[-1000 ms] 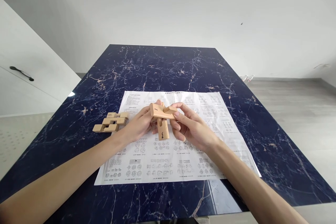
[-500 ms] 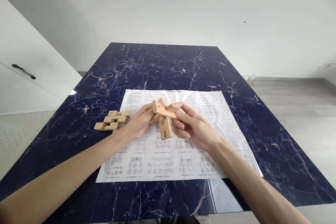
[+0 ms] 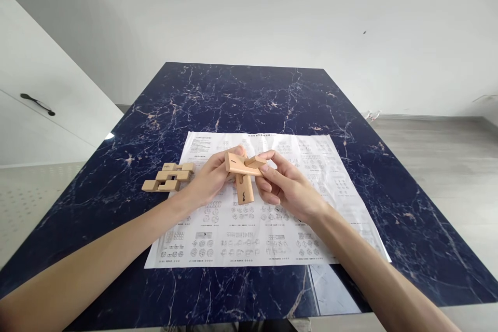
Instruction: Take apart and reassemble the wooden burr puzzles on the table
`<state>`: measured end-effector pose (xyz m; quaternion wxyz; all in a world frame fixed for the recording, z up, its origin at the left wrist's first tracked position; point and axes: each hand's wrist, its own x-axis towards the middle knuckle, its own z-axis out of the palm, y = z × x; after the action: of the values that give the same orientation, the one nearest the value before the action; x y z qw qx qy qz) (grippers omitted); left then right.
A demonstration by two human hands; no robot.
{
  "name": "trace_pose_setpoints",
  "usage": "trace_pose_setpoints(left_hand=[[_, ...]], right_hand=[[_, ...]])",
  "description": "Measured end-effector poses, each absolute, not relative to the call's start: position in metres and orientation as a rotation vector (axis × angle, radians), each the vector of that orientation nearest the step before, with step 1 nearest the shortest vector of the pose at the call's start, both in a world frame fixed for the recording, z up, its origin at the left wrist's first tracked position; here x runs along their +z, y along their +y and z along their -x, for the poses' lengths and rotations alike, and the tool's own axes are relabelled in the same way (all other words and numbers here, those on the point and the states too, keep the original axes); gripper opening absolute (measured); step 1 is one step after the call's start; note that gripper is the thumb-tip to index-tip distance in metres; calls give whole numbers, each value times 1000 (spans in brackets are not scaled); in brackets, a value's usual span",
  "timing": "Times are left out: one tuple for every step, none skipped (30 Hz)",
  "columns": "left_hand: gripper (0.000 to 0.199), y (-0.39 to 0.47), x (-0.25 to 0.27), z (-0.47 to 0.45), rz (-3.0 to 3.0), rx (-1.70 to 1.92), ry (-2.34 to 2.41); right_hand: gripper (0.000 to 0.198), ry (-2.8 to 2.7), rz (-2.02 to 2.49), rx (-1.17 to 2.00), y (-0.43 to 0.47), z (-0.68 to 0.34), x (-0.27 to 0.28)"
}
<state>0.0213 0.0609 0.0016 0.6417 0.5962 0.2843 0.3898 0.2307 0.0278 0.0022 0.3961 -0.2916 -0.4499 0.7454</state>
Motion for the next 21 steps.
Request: trace_pose_setpoints(left_hand=[[43,60,3,-21,-1360,891,650],[42,59,4,-21,-1354,887,647],[42,57,5,-22,-1338,876,644],[42,56,6,-22,-1314,857,643],[42,55,6,-22,-1285,834,649],[43,54,6,-23,-1257,814,664],[44,54,5,-23,-1237,799,679],[46,54,4,-24,-1226,794,689],[47,54,3,-24,-1223,795,691],[50,55,1,-24,-1218,801,684],[52,55,0,-24,-1210,805,671],[54,56,-2,-23,-1200,809,653],[57,56,-2,-22,-1191,814,637],[59,56,-3,-22,-1190,814,620],[60,56,-3,-21,-1201,804,604],[59,55,-3,-20,-1221,792,591],[57,55,-3,-19,-1246,780,585],[54,55,-3,-18,-1267,766,583],[51,54,-3,-18,-1280,749,585],[47,54,-3,-17,-1285,733,587],[44,55,-3,-17,-1284,720,586]], right_hand=[[20,-1152,753,1874,27,-230,2],[20,-1166,769,1860,27,-229,3],[21,-1177,785,1846,27,-229,3],[21,-1184,800,1834,26,-228,3],[21,-1192,812,1825,26,-227,3],[21,-1201,819,1819,26,-227,2],[21,-1210,822,1815,26,-226,2],[21,-1218,822,1812,26,-226,2],[21,-1230,819,1807,25,-225,1],[22,-1240,818,1799,25,-225,1],[22,-1248,821,1789,25,-225,1],[23,-1252,829,1777,25,-224,1],[23,-1254,840,1767,24,-224,1],[24,-1254,849,1763,24,-224,2],[25,-1251,857,1763,24,-224,2],[25,-1245,864,1766,24,-223,3],[26,-1238,867,1771,24,-223,3],[26,-1230,869,1777,24,-223,3],[27,-1224,870,1784,24,-223,3],[27,-1218,869,1788,24,-223,3],[27,-1212,865,1792,24,-222,3]])
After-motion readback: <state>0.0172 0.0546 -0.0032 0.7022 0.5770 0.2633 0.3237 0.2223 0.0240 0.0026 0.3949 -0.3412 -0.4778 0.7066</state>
